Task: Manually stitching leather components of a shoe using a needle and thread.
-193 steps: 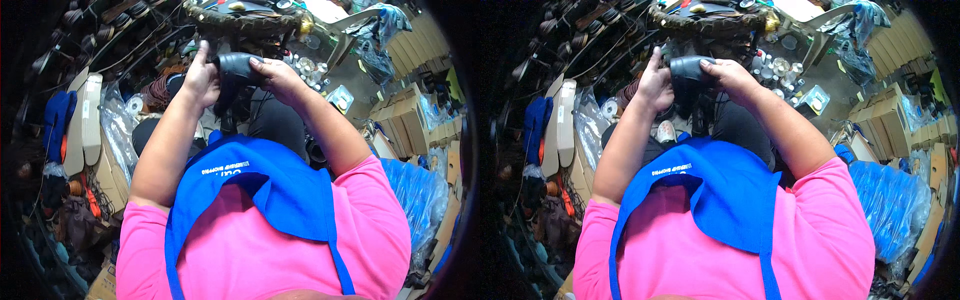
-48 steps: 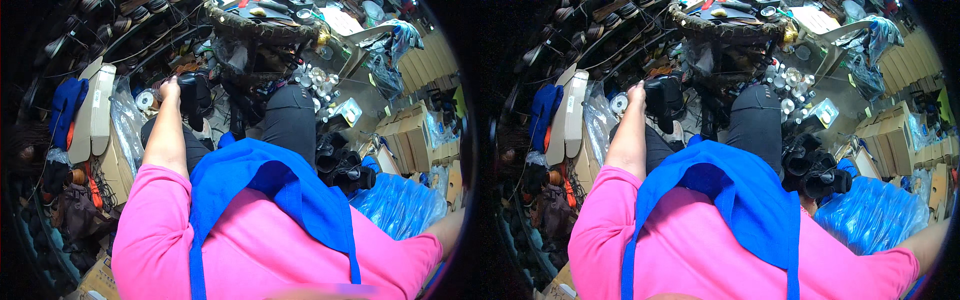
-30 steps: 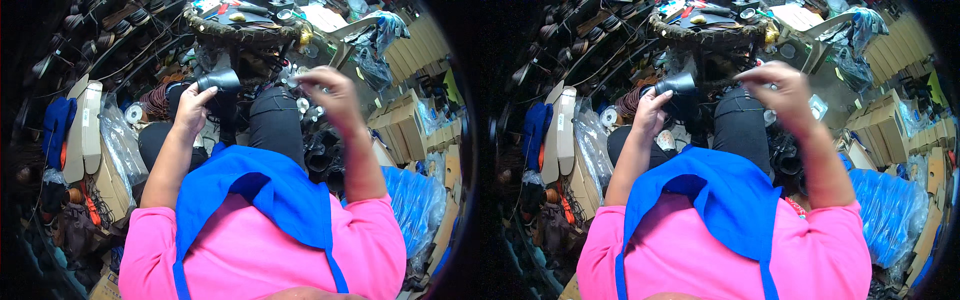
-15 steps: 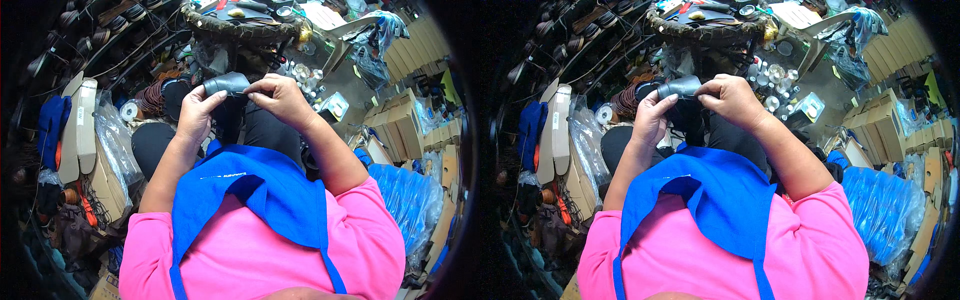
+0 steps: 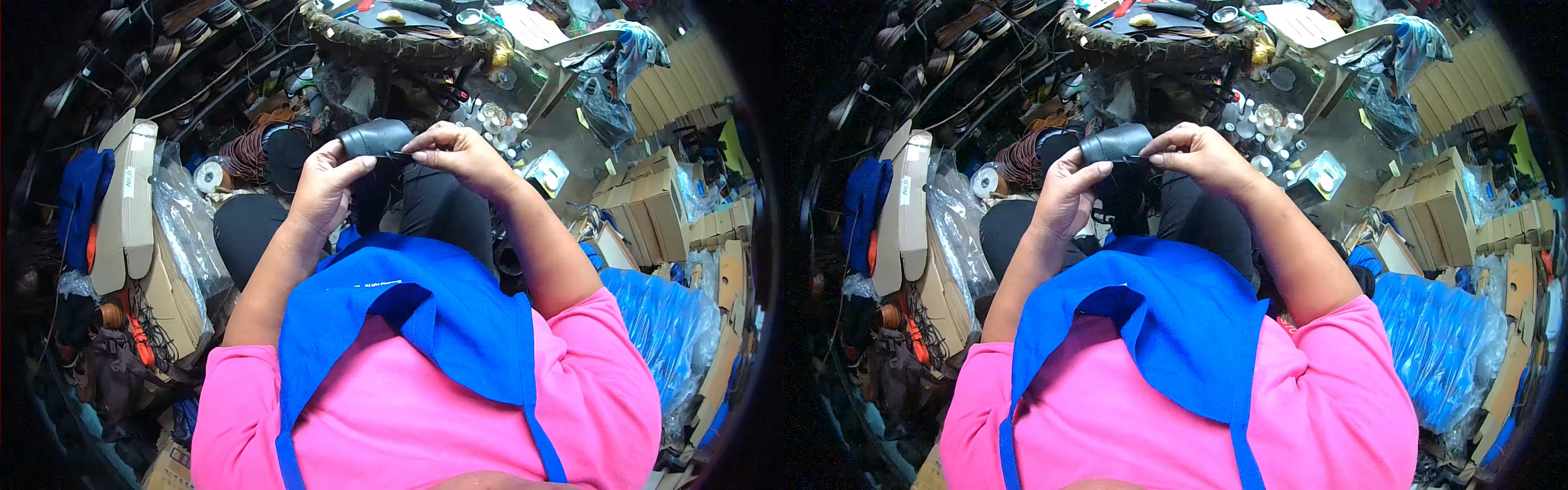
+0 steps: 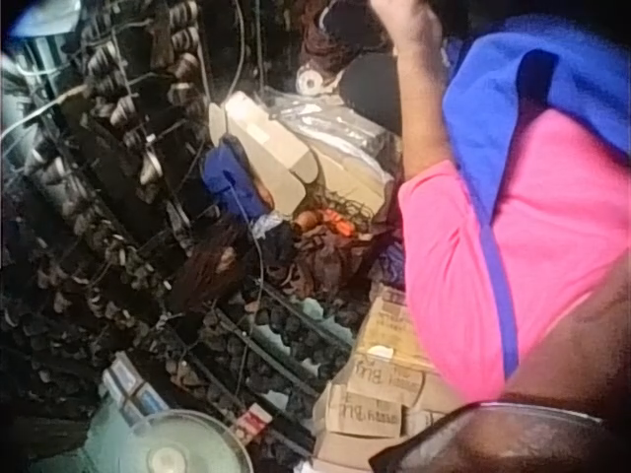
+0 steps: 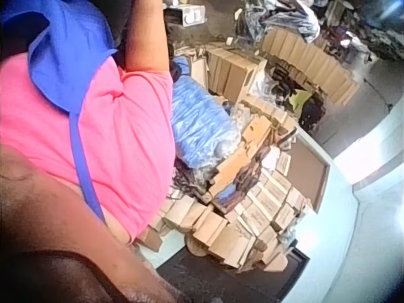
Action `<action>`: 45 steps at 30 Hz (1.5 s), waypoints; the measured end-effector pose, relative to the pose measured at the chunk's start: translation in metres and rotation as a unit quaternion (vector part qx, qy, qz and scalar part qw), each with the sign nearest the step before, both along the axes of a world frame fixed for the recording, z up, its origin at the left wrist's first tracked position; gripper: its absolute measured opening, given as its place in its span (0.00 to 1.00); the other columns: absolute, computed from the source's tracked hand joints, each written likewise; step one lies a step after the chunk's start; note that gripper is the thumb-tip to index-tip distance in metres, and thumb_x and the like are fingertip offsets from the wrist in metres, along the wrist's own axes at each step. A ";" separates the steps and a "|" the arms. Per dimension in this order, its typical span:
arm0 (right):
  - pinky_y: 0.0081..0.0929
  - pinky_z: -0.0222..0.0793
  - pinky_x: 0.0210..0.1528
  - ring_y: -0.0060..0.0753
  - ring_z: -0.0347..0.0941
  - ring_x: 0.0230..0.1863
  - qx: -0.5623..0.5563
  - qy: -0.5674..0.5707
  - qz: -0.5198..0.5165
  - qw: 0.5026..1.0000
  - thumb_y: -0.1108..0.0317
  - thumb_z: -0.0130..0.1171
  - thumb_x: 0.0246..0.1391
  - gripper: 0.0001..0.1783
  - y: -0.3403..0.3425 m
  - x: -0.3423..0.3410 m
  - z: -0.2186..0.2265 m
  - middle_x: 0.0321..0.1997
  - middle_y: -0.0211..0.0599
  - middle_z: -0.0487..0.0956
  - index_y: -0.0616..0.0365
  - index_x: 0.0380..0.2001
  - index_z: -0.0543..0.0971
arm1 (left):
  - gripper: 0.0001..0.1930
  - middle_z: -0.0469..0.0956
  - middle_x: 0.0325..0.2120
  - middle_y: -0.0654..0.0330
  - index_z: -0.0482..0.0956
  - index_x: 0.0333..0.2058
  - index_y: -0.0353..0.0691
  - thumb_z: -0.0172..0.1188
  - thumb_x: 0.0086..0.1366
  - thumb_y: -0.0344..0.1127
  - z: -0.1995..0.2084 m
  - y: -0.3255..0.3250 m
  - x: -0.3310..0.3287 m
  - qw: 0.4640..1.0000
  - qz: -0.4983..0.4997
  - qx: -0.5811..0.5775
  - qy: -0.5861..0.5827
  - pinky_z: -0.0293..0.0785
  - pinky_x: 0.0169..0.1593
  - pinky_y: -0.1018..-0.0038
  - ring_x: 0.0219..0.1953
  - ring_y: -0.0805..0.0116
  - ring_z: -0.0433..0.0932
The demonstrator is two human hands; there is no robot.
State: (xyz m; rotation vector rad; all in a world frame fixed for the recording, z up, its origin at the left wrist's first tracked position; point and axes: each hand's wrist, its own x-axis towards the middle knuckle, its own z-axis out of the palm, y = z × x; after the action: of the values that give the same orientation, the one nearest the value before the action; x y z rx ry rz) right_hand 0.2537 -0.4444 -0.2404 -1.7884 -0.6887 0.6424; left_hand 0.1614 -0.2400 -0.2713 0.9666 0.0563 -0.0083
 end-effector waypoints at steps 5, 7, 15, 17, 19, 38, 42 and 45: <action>0.21 0.64 0.48 0.20 0.70 0.42 0.073 0.100 0.014 0.992 0.67 0.61 0.50 0.12 -0.002 0.001 -0.012 0.37 0.28 0.77 0.58 0.38 0.80 | 0.16 0.78 0.38 0.59 0.75 0.43 0.35 0.61 0.54 0.24 -0.007 -0.002 -0.001 0.998 -0.023 -0.050 -0.010 0.69 0.50 0.74 0.42 0.72 0.76; 0.21 0.64 0.47 0.20 0.71 0.40 0.069 0.121 0.012 0.990 0.67 0.62 0.49 0.12 -0.001 -0.003 -0.016 0.36 0.29 0.78 0.59 0.38 0.80 | 0.16 0.78 0.39 0.59 0.75 0.44 0.35 0.60 0.55 0.24 -0.010 -0.004 -0.005 0.999 -0.021 -0.035 -0.002 0.70 0.50 0.74 0.42 0.73 0.76; 0.21 0.65 0.45 0.20 0.72 0.38 0.075 0.195 -0.017 0.978 0.66 0.63 0.48 0.13 -0.001 -0.024 -0.038 0.34 0.29 0.79 0.61 0.36 0.79 | 0.16 0.78 0.39 0.60 0.74 0.44 0.36 0.59 0.56 0.24 -0.022 -0.012 -0.020 0.999 -0.026 -0.029 0.006 0.70 0.51 0.73 0.42 0.72 0.76; 0.21 0.65 0.46 0.20 0.72 0.38 0.077 0.180 -0.008 0.981 0.67 0.63 0.48 0.12 -0.005 -0.022 -0.041 0.34 0.28 0.78 0.61 0.36 0.79 | 0.16 0.78 0.39 0.59 0.74 0.45 0.36 0.59 0.56 0.24 -0.025 -0.013 -0.021 0.999 -0.020 -0.035 0.004 0.69 0.51 0.72 0.42 0.71 0.76; 0.21 0.65 0.46 0.20 0.72 0.39 0.081 0.194 0.001 0.978 0.68 0.62 0.48 0.12 -0.008 -0.020 -0.042 0.35 0.28 0.78 0.61 0.36 0.79 | 0.16 0.78 0.39 0.59 0.74 0.45 0.37 0.59 0.56 0.24 -0.028 -0.015 -0.021 0.997 -0.027 -0.067 0.024 0.68 0.52 0.71 0.43 0.70 0.76; 0.18 0.67 0.42 0.16 0.72 0.35 -0.044 -0.110 0.088 0.989 0.69 0.61 0.51 0.12 0.006 -0.008 -0.022 0.33 0.26 0.79 0.59 0.39 0.81 | 0.14 0.78 0.39 0.59 0.75 0.43 0.37 0.57 0.57 0.23 -0.035 0.001 -0.023 0.992 -0.030 -0.112 0.044 0.69 0.52 0.72 0.43 0.70 0.76; 0.19 0.67 0.41 0.17 0.72 0.34 0.046 0.098 0.061 0.992 0.70 0.61 0.50 0.12 0.017 -0.013 -0.034 0.31 0.27 0.79 0.59 0.40 0.81 | 0.14 0.78 0.41 0.59 0.74 0.44 0.39 0.58 0.58 0.25 -0.045 0.004 -0.025 0.991 -0.035 -0.119 0.048 0.70 0.51 0.70 0.44 0.69 0.76; 0.21 0.67 0.41 0.18 0.72 0.34 0.060 0.161 0.016 0.985 0.68 0.63 0.48 0.12 0.026 -0.017 -0.041 0.28 0.27 0.78 0.61 0.36 0.80 | 0.15 0.77 0.41 0.59 0.74 0.45 0.39 0.58 0.58 0.25 -0.054 0.004 -0.026 0.991 -0.026 -0.123 0.049 0.70 0.51 0.70 0.44 0.70 0.75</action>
State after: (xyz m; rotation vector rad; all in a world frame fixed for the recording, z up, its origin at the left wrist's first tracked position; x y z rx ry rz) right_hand 0.2371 -0.4186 -0.2813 -1.5195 -0.5252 0.8697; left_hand 0.1351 -0.2359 -0.3254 0.7204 0.1176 -0.1075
